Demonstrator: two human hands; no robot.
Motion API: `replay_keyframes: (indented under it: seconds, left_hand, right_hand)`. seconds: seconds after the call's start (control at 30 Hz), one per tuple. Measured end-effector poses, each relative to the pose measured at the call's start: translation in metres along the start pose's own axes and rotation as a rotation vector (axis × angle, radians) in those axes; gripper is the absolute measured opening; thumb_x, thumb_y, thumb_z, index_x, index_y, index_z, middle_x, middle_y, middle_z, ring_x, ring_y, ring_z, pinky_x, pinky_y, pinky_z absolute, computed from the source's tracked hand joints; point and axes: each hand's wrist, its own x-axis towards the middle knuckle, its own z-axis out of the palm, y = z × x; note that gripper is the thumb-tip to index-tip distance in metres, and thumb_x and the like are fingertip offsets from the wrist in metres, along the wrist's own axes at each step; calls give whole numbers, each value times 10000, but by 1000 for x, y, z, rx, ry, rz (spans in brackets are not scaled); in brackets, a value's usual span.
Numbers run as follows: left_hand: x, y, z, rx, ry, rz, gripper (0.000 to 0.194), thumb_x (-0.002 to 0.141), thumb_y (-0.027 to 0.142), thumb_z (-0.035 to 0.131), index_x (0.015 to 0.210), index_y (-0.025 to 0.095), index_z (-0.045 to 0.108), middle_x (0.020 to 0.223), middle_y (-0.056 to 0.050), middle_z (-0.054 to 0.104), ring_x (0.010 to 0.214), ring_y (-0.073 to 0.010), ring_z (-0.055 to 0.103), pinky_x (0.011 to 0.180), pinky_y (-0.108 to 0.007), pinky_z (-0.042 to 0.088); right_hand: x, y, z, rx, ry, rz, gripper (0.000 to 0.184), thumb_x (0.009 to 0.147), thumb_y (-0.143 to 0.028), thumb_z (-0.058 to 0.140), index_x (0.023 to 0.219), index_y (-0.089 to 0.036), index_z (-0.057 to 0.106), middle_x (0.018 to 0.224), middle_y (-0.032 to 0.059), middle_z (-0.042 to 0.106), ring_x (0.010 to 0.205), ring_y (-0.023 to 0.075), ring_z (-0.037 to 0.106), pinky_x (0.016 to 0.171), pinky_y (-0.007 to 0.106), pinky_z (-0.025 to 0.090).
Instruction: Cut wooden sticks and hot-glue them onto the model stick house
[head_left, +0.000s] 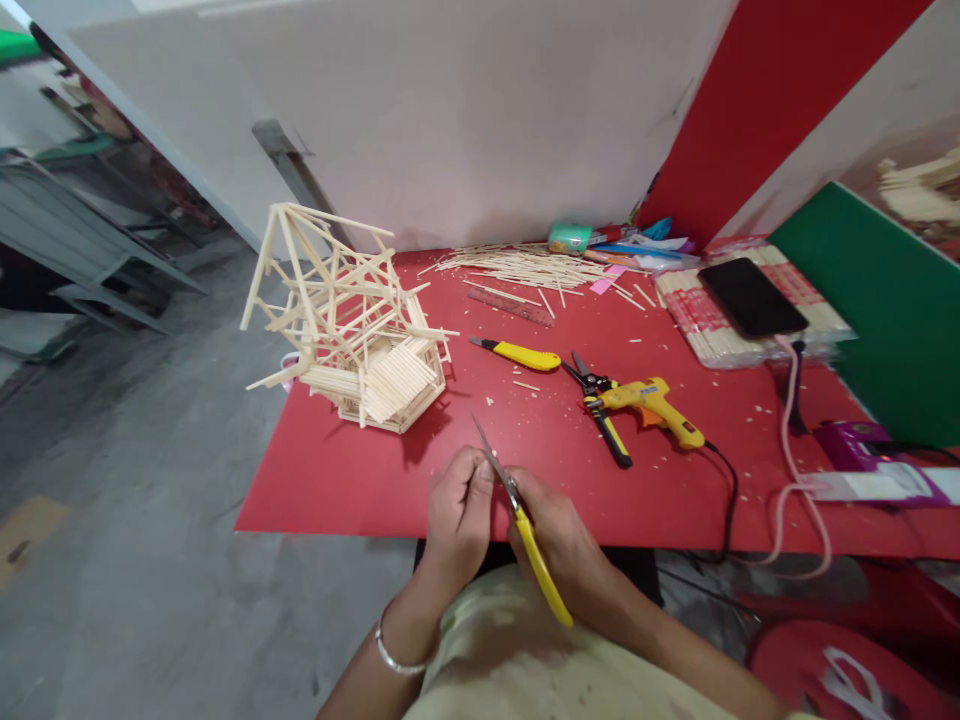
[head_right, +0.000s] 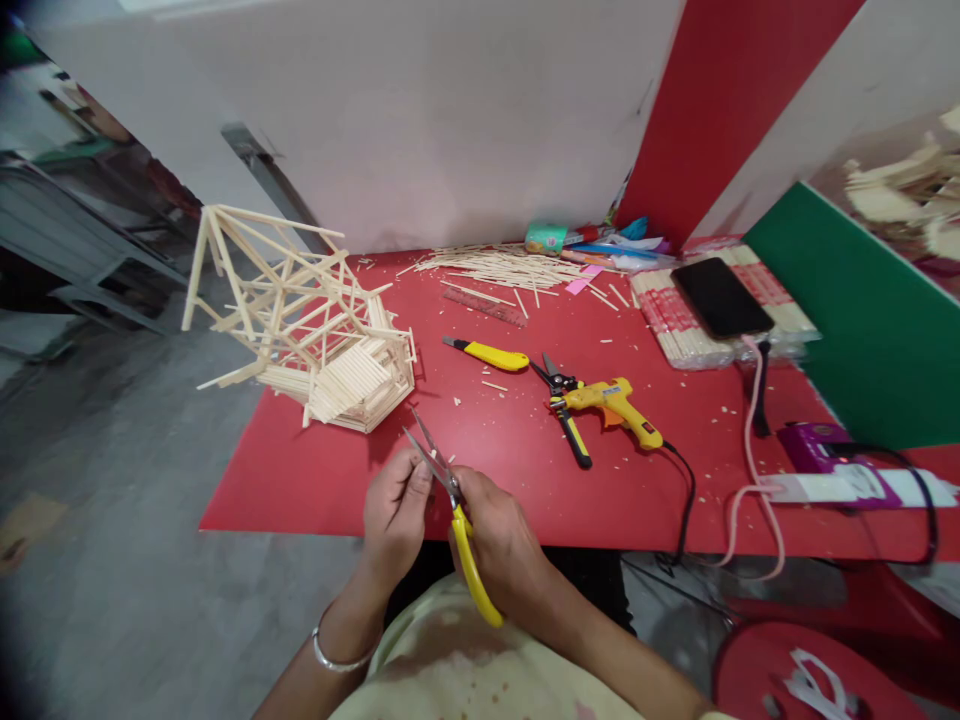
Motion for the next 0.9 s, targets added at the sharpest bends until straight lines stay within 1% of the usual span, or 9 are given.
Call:
replay_keyframes:
  seconds: [0.03, 0.1, 0.2, 0.3, 0.4, 0.57, 0.67, 0.8, 0.9]
  left_hand:
    - [0, 1, 2, -12, 14, -15, 324, 1002, 364, 440, 732, 196, 500, 661, 14, 485, 619, -133, 457, 589, -261, 336]
    - [0, 4, 6, -42, 40, -41, 328, 1000, 381, 441, 740, 196, 516, 666, 11, 496, 621, -133, 461, 586, -257, 346]
    - [0, 5, 10, -77, 59, -71, 334, 993, 406, 451, 758, 192, 553, 667, 6, 510, 614, -134, 463, 575, -253, 358]
    - [0, 3, 11, -93, 66, -89, 331, 989, 404, 464, 765, 188, 578, 648, 10, 505, 599, -130, 457, 570, -249, 358]
    - [0, 2, 10, -105, 69, -91, 321, 988, 389, 470, 770, 185, 587, 656, 9, 520, 608, -127, 467, 575, -248, 358]
    - [1, 3, 6, -65, 56, -88, 322, 992, 373, 464, 743, 188, 551, 637, 18, 490, 593, -122, 442, 563, -248, 336]
    - [1, 3, 5, -34, 56, -78, 332, 991, 372, 459, 717, 193, 512, 620, 24, 461, 582, -122, 421, 559, -252, 320]
    - [1, 0, 6, -25, 46, -75, 341, 994, 382, 444, 716, 194, 509, 625, 23, 460, 582, -126, 418, 560, -255, 314]
    - [2, -3, 9, -15, 49, -72, 345, 1000, 392, 431, 734, 193, 526, 647, 17, 480, 599, -129, 430, 573, -256, 325]
  right_hand:
    - [0, 0, 2, 21, 11, -8, 342, 836, -124, 462, 1157, -220, 531, 904, 25, 615, 773, 157, 561, 736, 271, 475]
    - [1, -1, 6, 58, 37, -23, 352, 902, -173, 433, 1242, -226, 508, 1025, 59, 629, 907, 181, 597, 842, 309, 492]
    - [2, -1, 8, 106, 17, -36, 400, 950, -239, 401, 1347, -229, 454, 1229, 104, 593, 1128, 219, 571, 958, 359, 479]
    - [2, -1, 6, 161, -35, -42, 426, 940, -251, 413, 1365, -227, 435, 1288, 102, 563, 1183, 224, 545, 999, 375, 466]
    - [3, 1, 4, 191, -66, -27, 419, 938, -249, 409, 1355, -227, 437, 1257, 87, 574, 1138, 214, 559, 978, 368, 479]
    - [4, 2, 7, 150, -54, 43, 407, 931, -239, 416, 1336, -246, 462, 1114, 60, 632, 980, 197, 610, 833, 318, 519]
    - [4, 3, 9, 131, -50, 35, 382, 934, -225, 401, 1307, -246, 483, 1031, 41, 645, 883, 175, 616, 767, 283, 510]
    - [2, 7, 11, 149, -27, 41, 294, 936, -235, 421, 1211, -229, 526, 820, -17, 598, 669, 122, 531, 642, 228, 457]
    - [-1, 10, 13, 188, -19, 72, 270, 906, -217, 453, 1162, -218, 541, 743, -42, 538, 613, 106, 458, 577, 207, 406]
